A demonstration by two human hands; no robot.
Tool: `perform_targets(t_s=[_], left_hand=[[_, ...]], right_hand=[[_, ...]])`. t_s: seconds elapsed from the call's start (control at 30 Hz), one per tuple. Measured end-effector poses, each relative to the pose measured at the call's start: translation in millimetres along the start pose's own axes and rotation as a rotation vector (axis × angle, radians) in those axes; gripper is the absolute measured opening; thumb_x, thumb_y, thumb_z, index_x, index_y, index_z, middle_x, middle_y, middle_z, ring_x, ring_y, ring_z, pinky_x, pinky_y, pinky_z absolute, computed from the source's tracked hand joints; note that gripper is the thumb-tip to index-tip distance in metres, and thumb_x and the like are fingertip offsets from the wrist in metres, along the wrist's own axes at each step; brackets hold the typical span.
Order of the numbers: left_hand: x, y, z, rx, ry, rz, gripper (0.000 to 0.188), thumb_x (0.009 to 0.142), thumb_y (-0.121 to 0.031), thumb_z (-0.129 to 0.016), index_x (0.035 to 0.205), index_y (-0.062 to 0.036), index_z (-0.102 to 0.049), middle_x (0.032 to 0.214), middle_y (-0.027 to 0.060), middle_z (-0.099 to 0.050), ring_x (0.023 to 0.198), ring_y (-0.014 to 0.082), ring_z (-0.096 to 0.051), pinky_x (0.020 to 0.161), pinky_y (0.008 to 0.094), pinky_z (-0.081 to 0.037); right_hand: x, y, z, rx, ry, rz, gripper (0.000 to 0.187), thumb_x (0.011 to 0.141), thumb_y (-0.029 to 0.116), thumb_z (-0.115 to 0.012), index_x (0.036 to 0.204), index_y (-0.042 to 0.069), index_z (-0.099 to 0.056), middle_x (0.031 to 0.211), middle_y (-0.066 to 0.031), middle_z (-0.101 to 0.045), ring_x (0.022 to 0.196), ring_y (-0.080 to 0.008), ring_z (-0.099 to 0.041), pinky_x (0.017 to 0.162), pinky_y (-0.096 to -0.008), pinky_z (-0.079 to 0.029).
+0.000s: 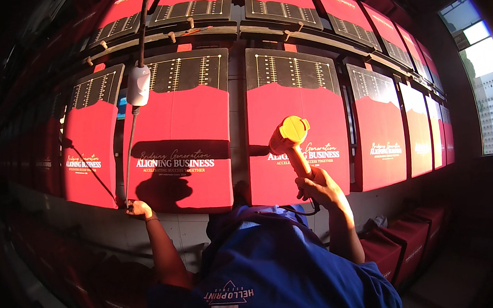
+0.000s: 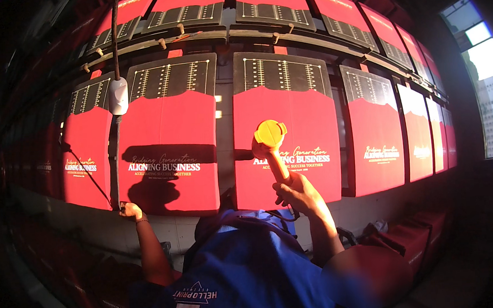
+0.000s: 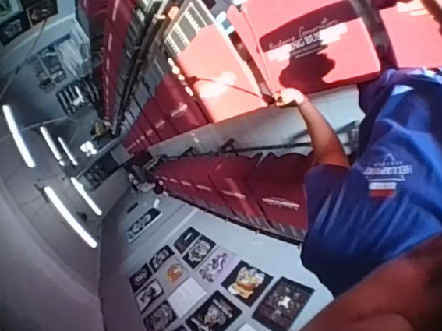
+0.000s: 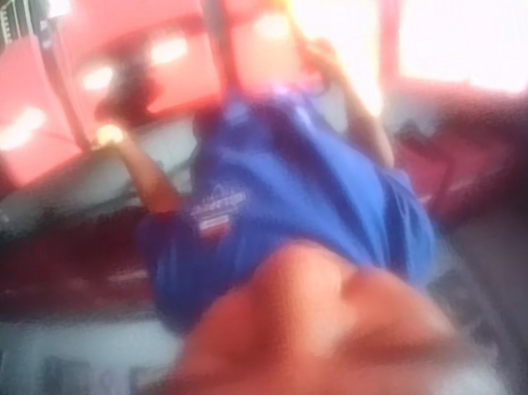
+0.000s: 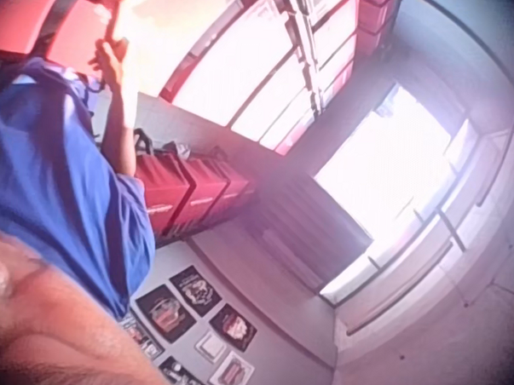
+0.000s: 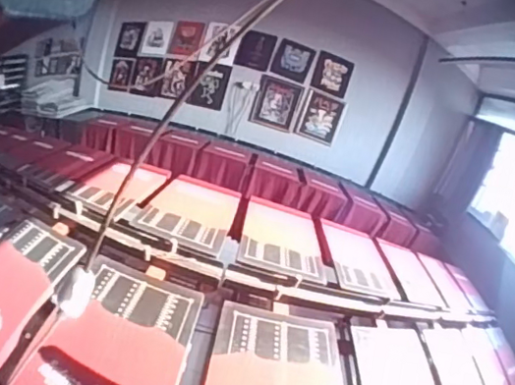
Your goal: The person uses a heat gun to dry the ink on several red shirts that are mounted on a printing press.
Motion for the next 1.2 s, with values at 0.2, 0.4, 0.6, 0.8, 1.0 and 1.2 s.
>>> perform_targets(t_s=[0.2,0.4,0.6,0.8,1.0,1.2], left_hand=[[3.2,4.6,3.1,0.002,-0.014,-0.025,0.026,0.081,-0.029,-0.064,0.086,-0.0058,-0.054,0.077,-0.0005,-0.056,0.073,0.0096,-0.053,0.071,0.0278,-0.042],[5.8,7.8,0.8,0.023,-0.050,-0.059,0.025,0.081,-0.028,-0.064,0.085,-0.0055,-0.055,0.077,-0.0001,-0.056,0.072,0.0098,-0.053,0.070,0.0278,-0.042],[5.7,6.5,-2.7,0.033,-0.051,-0.049,0.024,0.082,-0.028,-0.063,0.086,-0.0055,-0.056,0.078,0.0007,-0.057,0.073,0.0109,-0.054,0.070,0.0282,-0.042],[3.3,3.3,0.0,0.044,-0.030,-0.041,0.024,0.084,-0.029,-0.062,0.087,-0.0058,-0.057,0.080,0.0021,-0.058,0.075,0.0129,-0.055,0.071,0.0288,-0.043],[2.5,-0.7,2.2,0.113,-0.053,-0.085,0.025,0.086,-0.031,-0.060,0.088,-0.0061,-0.059,0.082,0.0035,-0.059,0.078,0.0149,-0.056,0.072,0.0295,-0.044],[2.5,-8.1,4.6,0.397,-0.179,-0.236,0.026,0.088,-0.032,-0.059,0.089,-0.0064,-0.060,0.085,0.0049,-0.061,0.080,0.0169,-0.057,0.073,0.0301,-0.045]], right_hand=[[8.4,0.1,6.9,0.101,-0.072,0.071,0.021,0.089,0.019,-0.061,0.096,0.000,-0.058,0.074,-0.0029,-0.058,0.062,-0.0129,-0.061,0.058,-0.0271,-0.050],[13.2,2.8,12.3,0.095,-0.077,0.074,0.023,0.090,0.020,-0.063,0.096,-0.001,-0.058,0.075,-0.0047,-0.060,0.062,-0.0138,-0.063,0.059,-0.0272,-0.051],[6.5,-2.1,11.2,0.123,-0.024,0.029,0.021,0.090,0.019,-0.063,0.096,-0.001,-0.058,0.074,-0.0048,-0.060,0.062,-0.0141,-0.063,0.058,-0.0268,-0.051],[-26.7,-19.2,16.6,0.128,0.029,-0.020,0.027,0.091,0.025,-0.063,0.098,-0.001,-0.058,0.073,-0.0051,-0.059,0.061,-0.0138,-0.062,0.056,-0.0267,-0.051],[-28.0,-23.8,9.7,0.178,0.017,-0.007,0.026,0.089,0.024,-0.064,0.097,0.001,-0.056,0.071,-0.0035,-0.059,0.060,-0.0129,-0.062,0.055,-0.0252,-0.050],[-29.3,-30.0,9.0,0.137,0.015,0.024,0.025,0.089,0.024,-0.064,0.095,0.001,-0.056,0.069,-0.0041,-0.060,0.060,-0.0127,-0.062,0.055,-0.0251,-0.050]])
Point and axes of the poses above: each hand's wrist, its own x-axis towards the middle knuckle, its own z-axis out of the back of the hand, y = z × x, the point moved 5 cm from there along x, towards the middle knuckle
